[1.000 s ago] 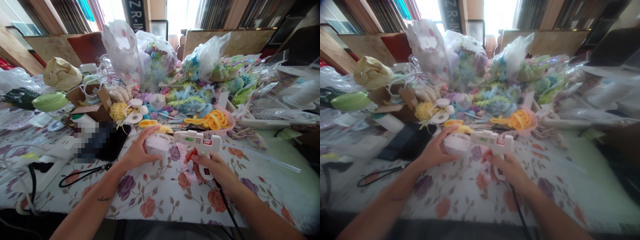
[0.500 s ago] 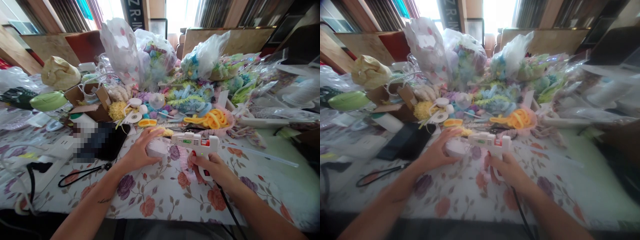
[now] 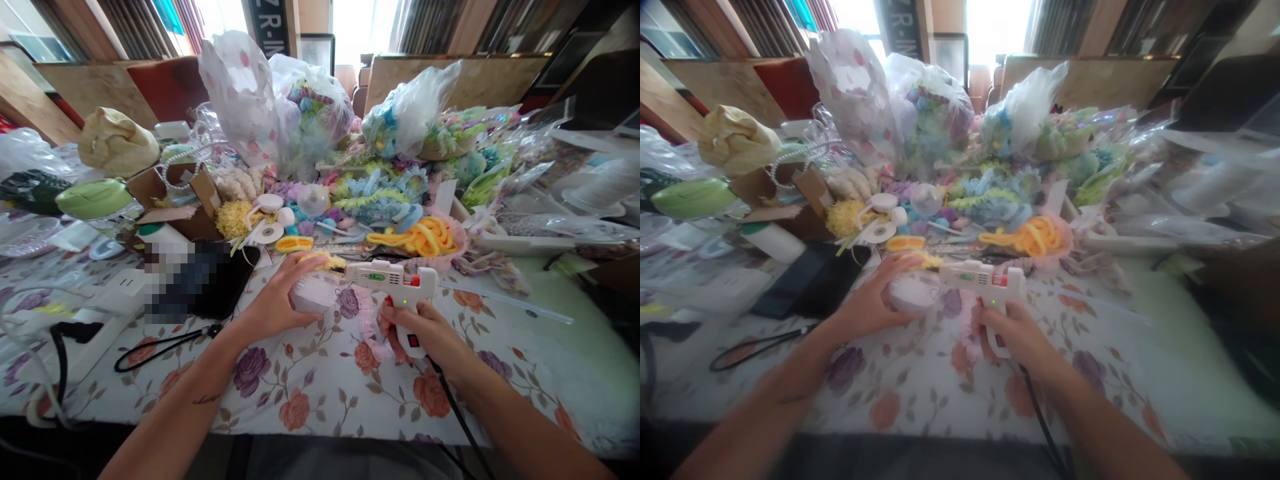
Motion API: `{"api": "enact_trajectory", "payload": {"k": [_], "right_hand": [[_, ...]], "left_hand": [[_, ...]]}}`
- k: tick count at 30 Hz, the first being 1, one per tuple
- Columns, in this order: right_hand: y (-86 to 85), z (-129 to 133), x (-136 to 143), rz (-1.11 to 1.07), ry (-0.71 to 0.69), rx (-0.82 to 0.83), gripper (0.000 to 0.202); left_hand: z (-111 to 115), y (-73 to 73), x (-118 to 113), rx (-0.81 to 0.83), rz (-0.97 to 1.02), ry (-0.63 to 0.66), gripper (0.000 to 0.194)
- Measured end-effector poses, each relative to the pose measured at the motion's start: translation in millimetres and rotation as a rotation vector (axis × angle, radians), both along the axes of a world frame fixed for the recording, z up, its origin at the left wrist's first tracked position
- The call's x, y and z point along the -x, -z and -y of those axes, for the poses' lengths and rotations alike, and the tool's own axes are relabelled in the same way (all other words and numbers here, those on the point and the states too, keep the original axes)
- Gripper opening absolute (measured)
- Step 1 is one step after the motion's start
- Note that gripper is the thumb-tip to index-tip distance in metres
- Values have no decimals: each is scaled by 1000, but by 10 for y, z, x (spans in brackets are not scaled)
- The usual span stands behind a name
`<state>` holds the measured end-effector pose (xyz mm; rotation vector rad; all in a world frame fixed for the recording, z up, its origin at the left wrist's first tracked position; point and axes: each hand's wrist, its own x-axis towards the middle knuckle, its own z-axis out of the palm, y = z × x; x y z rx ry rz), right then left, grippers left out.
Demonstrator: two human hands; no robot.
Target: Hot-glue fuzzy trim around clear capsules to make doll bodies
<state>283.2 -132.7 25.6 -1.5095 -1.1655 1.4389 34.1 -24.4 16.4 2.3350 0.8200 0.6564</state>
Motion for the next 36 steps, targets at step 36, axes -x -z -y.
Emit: {"api": "enact_trajectory", "payload": {"k": [36], "right_hand": [[-112, -10, 31, -45, 55, -9, 23]], "left_hand": [[-13, -46, 29, 288, 178, -86, 93]]}}
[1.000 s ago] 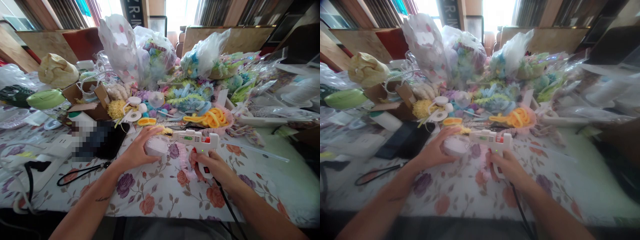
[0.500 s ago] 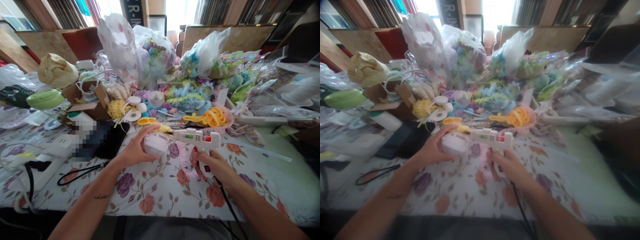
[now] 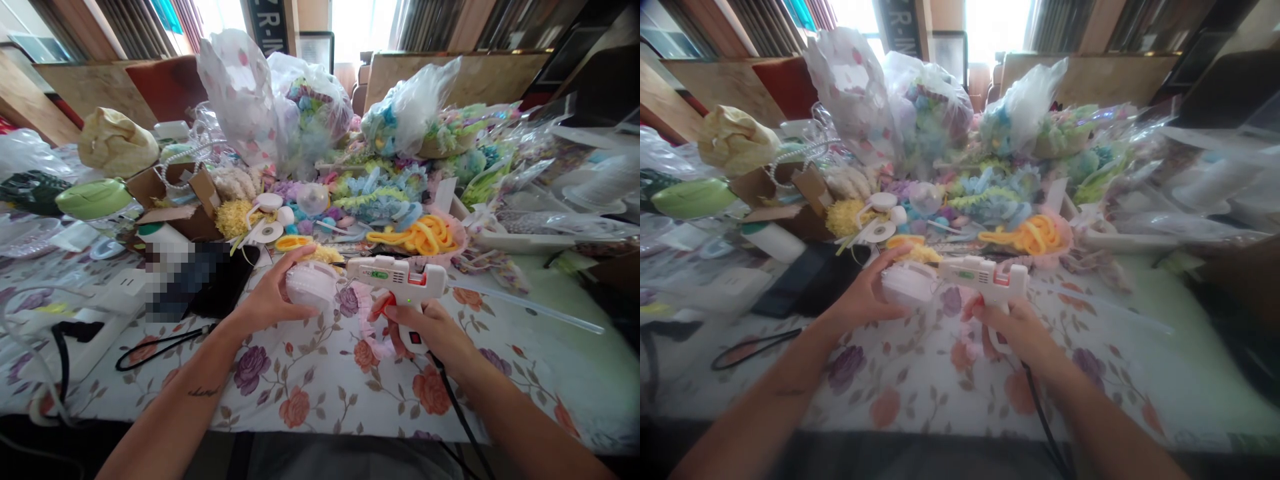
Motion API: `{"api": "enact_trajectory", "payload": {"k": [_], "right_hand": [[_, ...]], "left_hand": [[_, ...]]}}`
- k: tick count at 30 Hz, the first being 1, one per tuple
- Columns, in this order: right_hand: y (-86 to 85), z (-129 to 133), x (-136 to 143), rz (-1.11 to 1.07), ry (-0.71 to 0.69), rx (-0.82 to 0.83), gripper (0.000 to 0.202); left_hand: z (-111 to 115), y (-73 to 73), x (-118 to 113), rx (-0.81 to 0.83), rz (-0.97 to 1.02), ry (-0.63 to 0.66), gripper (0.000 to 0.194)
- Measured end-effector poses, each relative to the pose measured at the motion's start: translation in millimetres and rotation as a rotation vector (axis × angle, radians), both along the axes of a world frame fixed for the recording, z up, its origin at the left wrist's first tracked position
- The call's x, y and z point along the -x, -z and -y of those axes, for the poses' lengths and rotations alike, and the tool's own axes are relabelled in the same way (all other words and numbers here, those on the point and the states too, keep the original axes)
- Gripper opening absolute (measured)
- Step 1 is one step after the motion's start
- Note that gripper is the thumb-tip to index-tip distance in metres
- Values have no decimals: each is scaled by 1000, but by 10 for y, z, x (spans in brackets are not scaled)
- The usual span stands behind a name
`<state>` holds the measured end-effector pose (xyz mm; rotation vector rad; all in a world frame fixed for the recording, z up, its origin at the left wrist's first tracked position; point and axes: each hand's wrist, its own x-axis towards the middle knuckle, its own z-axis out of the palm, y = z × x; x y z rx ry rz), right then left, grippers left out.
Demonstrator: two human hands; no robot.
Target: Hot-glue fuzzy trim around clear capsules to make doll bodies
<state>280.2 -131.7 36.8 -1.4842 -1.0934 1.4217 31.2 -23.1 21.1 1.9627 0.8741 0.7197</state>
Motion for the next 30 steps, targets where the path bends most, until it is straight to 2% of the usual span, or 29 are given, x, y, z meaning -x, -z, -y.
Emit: {"api": "enact_trajectory", "payload": {"k": [5, 11, 30], "right_hand": [[35, 14, -16, 5, -14, 37, 22], [83, 17, -15, 26, -8, 37, 23], [60, 14, -24, 10, -3, 23, 24]], "left_hand": [[-9, 46, 7, -64, -79, 45, 91], [-8, 56, 7, -96, -80, 77, 92], [-16, 59, 21, -5, 1, 16, 93]]}}
